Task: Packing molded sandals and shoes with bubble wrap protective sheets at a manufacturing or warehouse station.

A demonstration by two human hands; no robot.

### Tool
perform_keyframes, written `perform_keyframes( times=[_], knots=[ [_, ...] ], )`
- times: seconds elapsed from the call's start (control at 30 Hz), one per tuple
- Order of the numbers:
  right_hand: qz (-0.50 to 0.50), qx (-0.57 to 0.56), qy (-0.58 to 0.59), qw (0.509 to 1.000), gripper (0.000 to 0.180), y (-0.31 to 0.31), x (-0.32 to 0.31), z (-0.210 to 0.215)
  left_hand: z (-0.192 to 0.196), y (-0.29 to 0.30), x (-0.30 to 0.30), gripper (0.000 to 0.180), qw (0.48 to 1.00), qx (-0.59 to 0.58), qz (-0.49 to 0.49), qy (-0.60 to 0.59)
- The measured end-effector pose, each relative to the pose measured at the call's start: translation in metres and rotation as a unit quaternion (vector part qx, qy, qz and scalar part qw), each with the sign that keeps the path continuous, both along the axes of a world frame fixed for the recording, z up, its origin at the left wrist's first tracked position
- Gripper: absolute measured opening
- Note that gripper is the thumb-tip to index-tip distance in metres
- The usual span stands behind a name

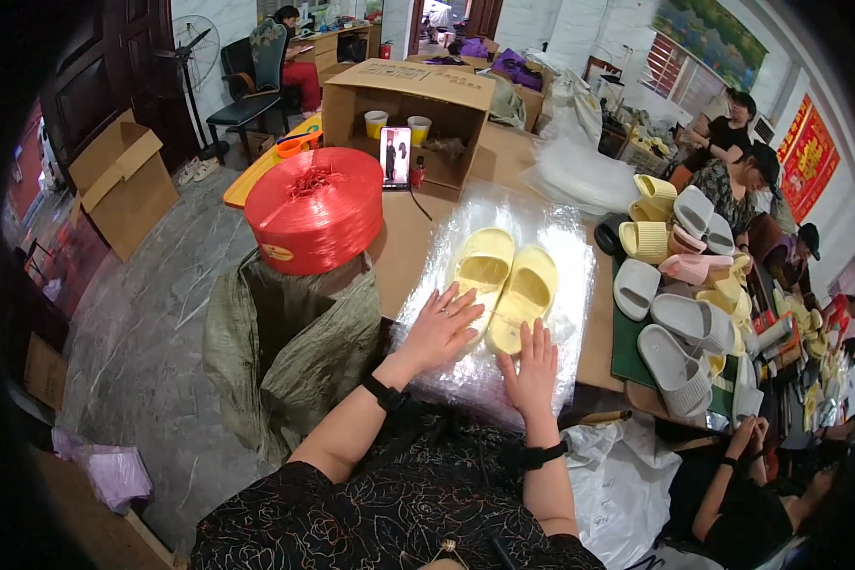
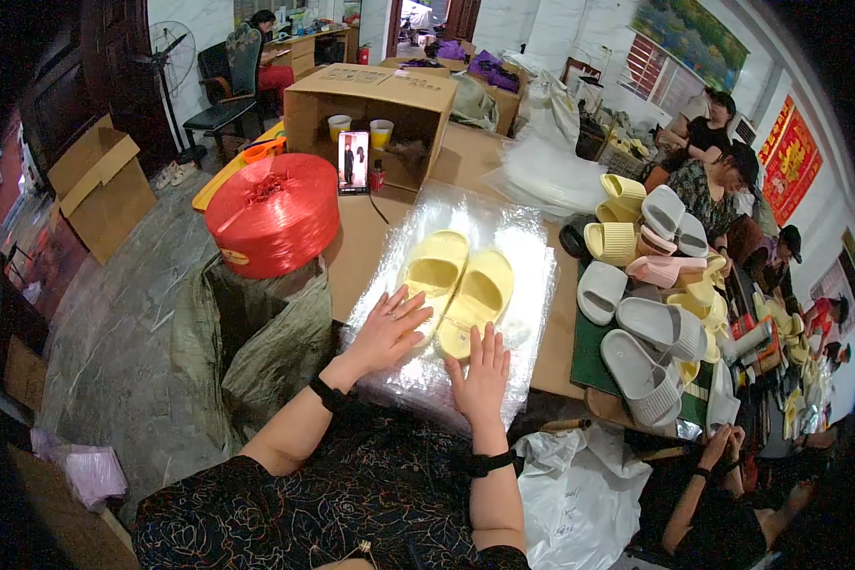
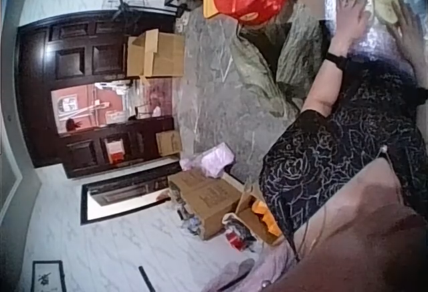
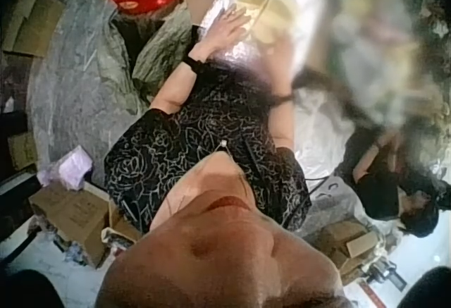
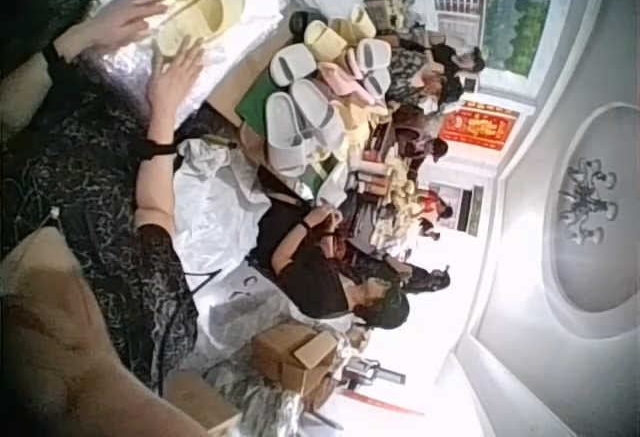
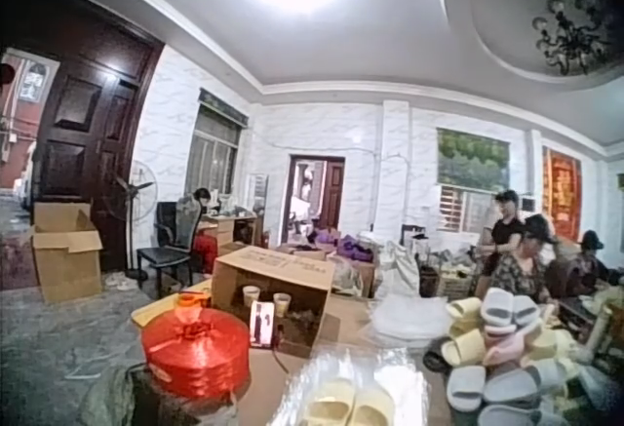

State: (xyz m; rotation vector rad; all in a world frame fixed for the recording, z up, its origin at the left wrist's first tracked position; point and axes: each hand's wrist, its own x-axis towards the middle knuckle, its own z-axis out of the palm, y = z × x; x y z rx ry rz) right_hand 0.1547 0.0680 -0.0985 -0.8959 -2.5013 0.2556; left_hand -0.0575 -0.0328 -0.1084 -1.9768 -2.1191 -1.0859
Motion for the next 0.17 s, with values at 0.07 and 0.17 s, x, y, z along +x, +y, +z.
perform_keyframes(
  times=[0.07, 0.17],
  knots=[
    [0.002, 0.004, 0.004, 1.000, 0.072, -0.0002, 0.0000, -0.0001, -0.0003, 0.0001, 0.0001, 0.047, 1.000, 0.005, 0.006, 0.009],
    [-0.001, 0.009, -0.002, 1.000, 0.072, -0.0002, -0.0003, -0.0003, -0.0012, 0.0007, 0.0002, 0.048, 1.000, -0.002, 0.009, 0.009]
  ],
)
